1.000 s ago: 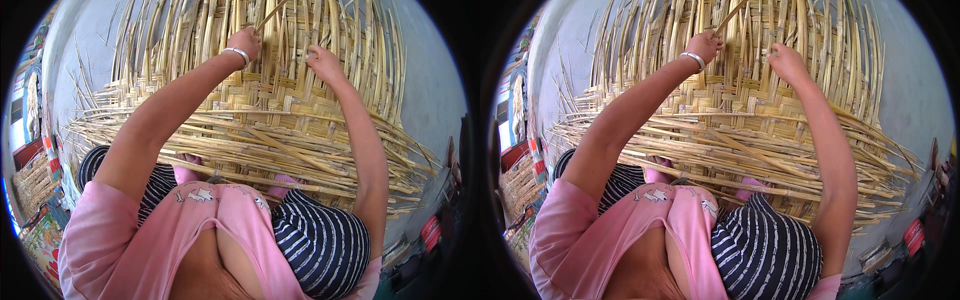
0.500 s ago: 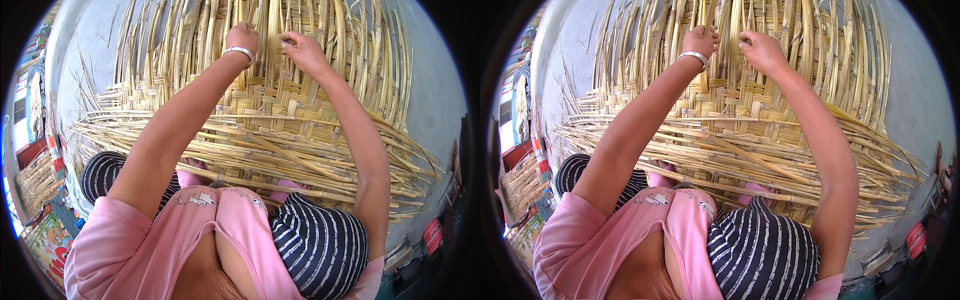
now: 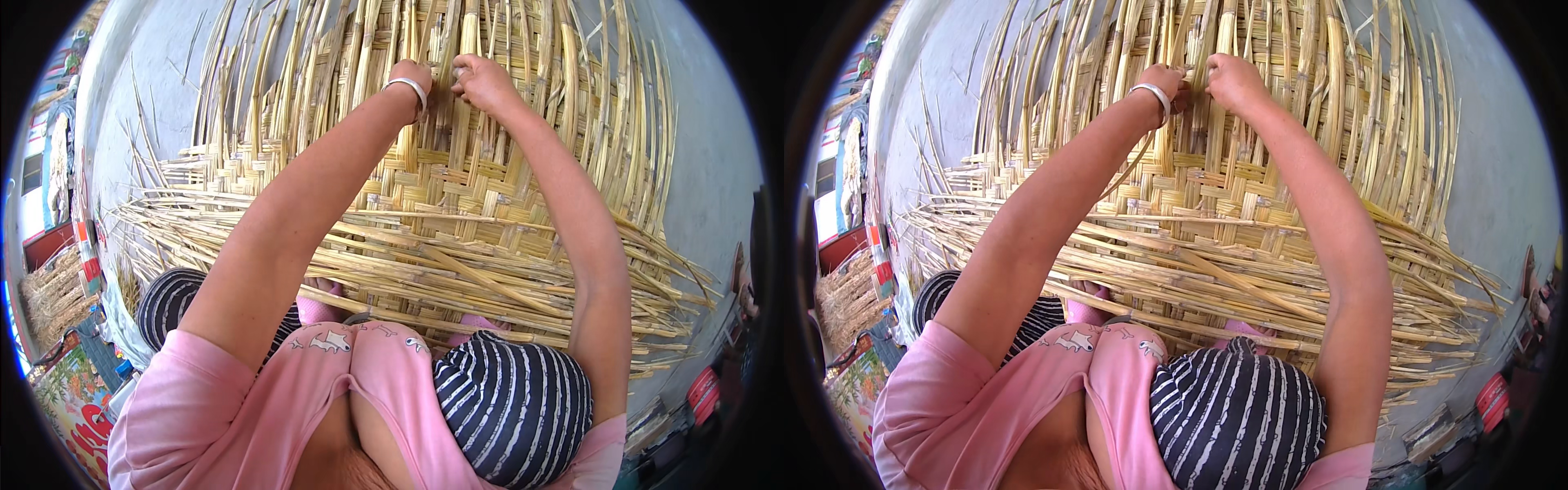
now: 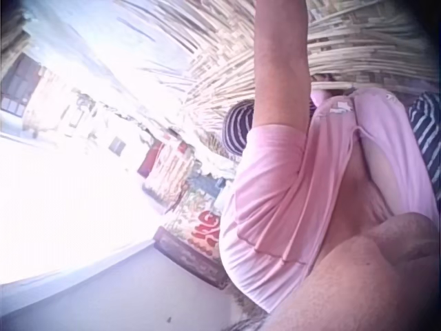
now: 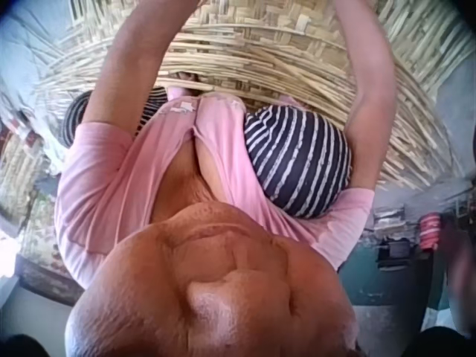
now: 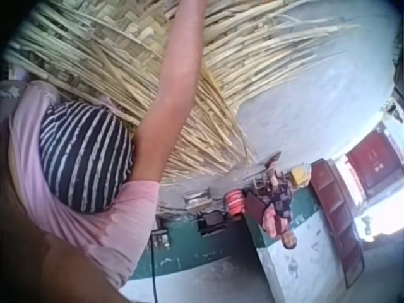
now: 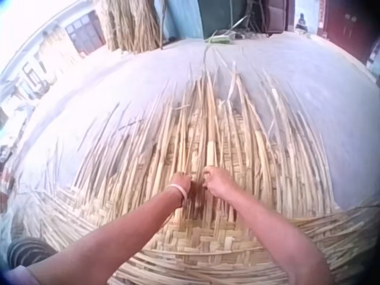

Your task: The person weaves a mat using dried palm leaves. They interlace the leaves by hand, creating a tight pattern.

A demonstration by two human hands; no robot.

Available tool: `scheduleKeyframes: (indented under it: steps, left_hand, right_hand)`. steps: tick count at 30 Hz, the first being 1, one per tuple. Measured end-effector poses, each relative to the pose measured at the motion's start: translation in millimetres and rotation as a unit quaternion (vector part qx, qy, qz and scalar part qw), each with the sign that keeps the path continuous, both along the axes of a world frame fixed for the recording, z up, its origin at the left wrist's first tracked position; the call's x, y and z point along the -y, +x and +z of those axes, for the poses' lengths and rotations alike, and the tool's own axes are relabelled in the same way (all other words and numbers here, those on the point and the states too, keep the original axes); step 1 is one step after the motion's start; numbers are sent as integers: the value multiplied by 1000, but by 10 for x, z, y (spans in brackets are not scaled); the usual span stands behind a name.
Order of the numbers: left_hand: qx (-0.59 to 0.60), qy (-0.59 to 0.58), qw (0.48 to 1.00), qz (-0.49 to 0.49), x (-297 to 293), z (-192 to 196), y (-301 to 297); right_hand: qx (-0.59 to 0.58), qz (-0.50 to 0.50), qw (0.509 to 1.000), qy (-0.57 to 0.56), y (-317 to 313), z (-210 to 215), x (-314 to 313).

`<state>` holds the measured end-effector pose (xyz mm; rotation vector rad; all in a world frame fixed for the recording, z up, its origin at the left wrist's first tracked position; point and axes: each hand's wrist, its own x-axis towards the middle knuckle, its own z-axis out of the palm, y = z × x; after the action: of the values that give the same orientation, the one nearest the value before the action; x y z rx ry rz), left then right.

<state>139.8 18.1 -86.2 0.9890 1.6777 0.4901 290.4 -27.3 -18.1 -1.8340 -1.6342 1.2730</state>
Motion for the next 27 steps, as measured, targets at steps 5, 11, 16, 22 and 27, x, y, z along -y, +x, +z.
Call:
scheduleKeyframes:
  steps: [5, 11, 16, 22, 27]
  left_hand:
    - [151, -126, 978, 74, 158, 573, 98]
    - [74, -42, 995, 57, 298, 694, 162]
    - [118, -10, 991, 65, 431, 877, 91]
    - [209, -3, 971, 116, 517, 984, 12]
    - [203, 24, 969, 140, 543, 1010, 5]
  right_hand:
    - [83, -82, 985, 127, 212, -191, -91]
    - [138, -49, 985, 93, 62, -29, -113]
    - [-29, -82, 996, -21, 225, -62, -282]
    - [-164, -95, 978, -92, 196, -72, -304]
    - [-260, -101, 954, -109, 169, -233, -270]
